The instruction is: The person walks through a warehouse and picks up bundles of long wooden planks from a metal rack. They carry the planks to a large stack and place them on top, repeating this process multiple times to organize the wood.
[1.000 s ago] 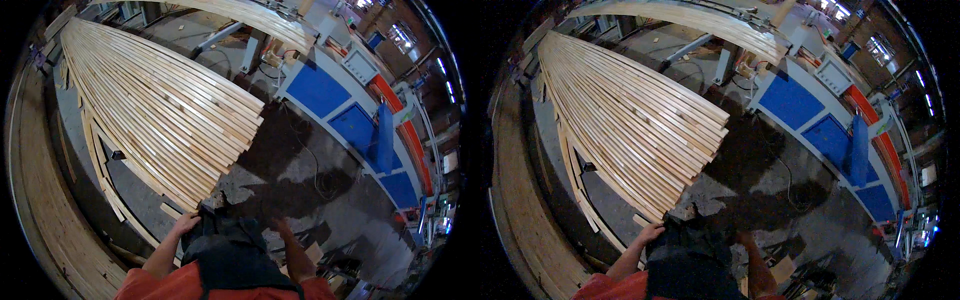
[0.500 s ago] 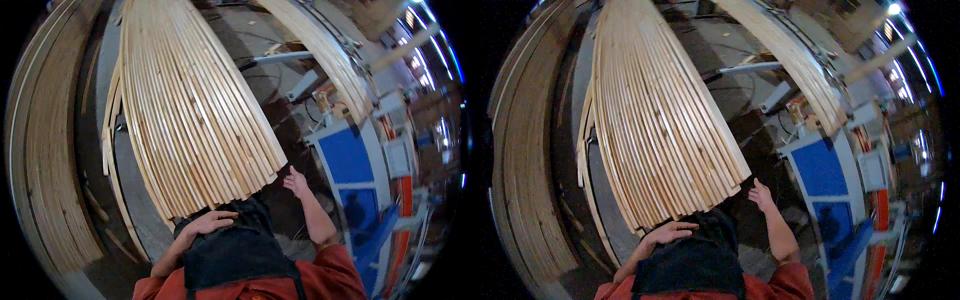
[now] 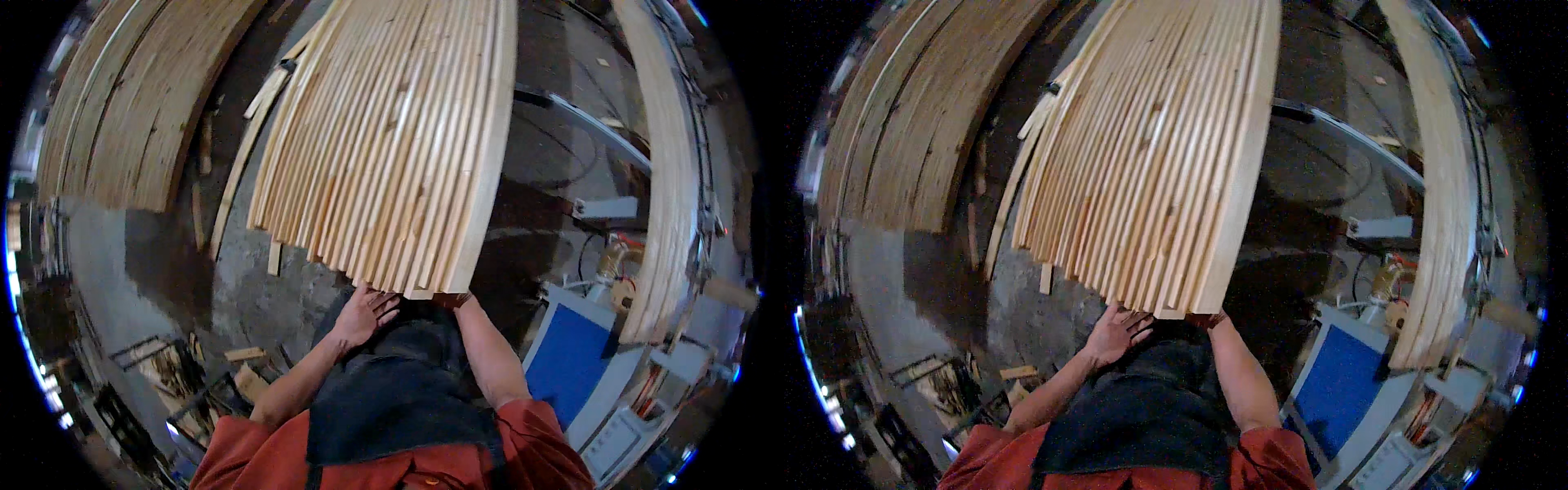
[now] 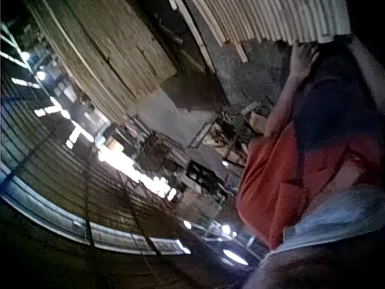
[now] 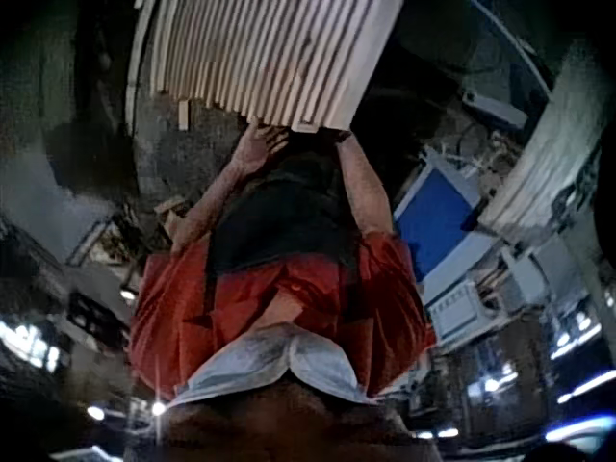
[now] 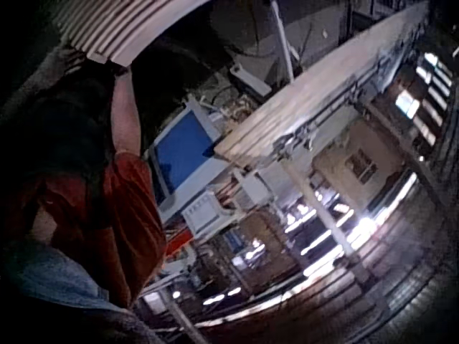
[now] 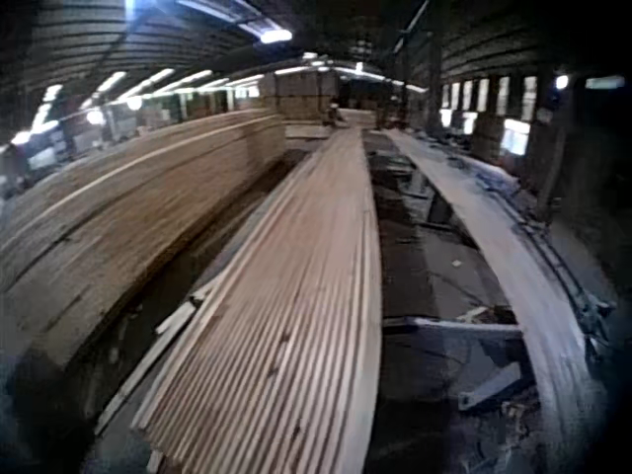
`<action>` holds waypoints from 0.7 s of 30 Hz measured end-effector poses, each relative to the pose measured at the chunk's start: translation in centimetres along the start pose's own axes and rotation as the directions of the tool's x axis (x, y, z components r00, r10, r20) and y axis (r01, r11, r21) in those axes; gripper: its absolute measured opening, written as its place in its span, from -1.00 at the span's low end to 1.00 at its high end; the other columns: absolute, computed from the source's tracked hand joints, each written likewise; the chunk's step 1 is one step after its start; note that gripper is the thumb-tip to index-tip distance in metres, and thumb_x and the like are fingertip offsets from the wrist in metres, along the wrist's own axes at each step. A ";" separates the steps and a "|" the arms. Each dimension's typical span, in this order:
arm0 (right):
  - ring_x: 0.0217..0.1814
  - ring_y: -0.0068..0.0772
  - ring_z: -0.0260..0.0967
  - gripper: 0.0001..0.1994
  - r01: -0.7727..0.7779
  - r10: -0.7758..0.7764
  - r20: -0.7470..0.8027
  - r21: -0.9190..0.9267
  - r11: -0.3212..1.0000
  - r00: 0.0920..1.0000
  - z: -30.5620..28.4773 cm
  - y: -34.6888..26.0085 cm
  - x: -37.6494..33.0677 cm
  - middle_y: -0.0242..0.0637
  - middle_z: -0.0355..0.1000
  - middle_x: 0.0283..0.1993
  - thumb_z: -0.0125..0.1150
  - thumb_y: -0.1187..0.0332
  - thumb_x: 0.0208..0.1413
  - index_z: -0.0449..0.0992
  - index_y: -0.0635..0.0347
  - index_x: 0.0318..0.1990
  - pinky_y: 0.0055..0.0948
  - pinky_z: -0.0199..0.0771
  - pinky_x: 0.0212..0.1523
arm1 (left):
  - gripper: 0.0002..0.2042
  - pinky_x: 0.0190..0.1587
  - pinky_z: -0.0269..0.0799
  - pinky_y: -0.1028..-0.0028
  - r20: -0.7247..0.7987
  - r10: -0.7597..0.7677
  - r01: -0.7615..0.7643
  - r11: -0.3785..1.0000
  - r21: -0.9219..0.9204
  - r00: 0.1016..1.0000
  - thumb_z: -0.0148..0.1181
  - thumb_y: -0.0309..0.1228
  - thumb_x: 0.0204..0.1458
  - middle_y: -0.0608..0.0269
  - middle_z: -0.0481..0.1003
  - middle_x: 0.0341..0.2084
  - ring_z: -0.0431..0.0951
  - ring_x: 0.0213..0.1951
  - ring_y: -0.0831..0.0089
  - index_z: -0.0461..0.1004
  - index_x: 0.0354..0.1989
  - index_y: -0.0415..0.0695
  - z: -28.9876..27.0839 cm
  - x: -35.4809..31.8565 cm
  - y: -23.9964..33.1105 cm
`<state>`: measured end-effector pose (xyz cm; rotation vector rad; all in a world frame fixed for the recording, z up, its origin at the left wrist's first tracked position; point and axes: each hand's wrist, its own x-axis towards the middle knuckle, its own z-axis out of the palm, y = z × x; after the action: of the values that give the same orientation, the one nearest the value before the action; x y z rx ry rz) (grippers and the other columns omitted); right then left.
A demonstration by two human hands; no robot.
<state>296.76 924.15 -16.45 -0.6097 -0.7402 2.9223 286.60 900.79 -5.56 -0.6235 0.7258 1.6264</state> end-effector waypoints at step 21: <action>0.38 -0.14 0.16 -0.06 -0.058 -0.286 -0.394 -0.667 0.742 0.874 14.3 -11.6 -2.2 -0.03 0.18 0.36 0.32 0.20 0.12 -0.20 0.39 0.46 -0.31 0.11 0.38 | -0.25 0.28 0.24 -0.01 -0.137 0.141 -0.189 0.869 -0.458 0.981 0.22 0.13 0.05 0.10 0.33 0.20 0.30 0.25 0.12 0.22 0.31 -0.09 3.8 3.6 -1.7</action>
<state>292.77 927.73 1.28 -1.2154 -1.6667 2.1570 287.59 906.18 -5.97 -1.0190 0.4594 1.9634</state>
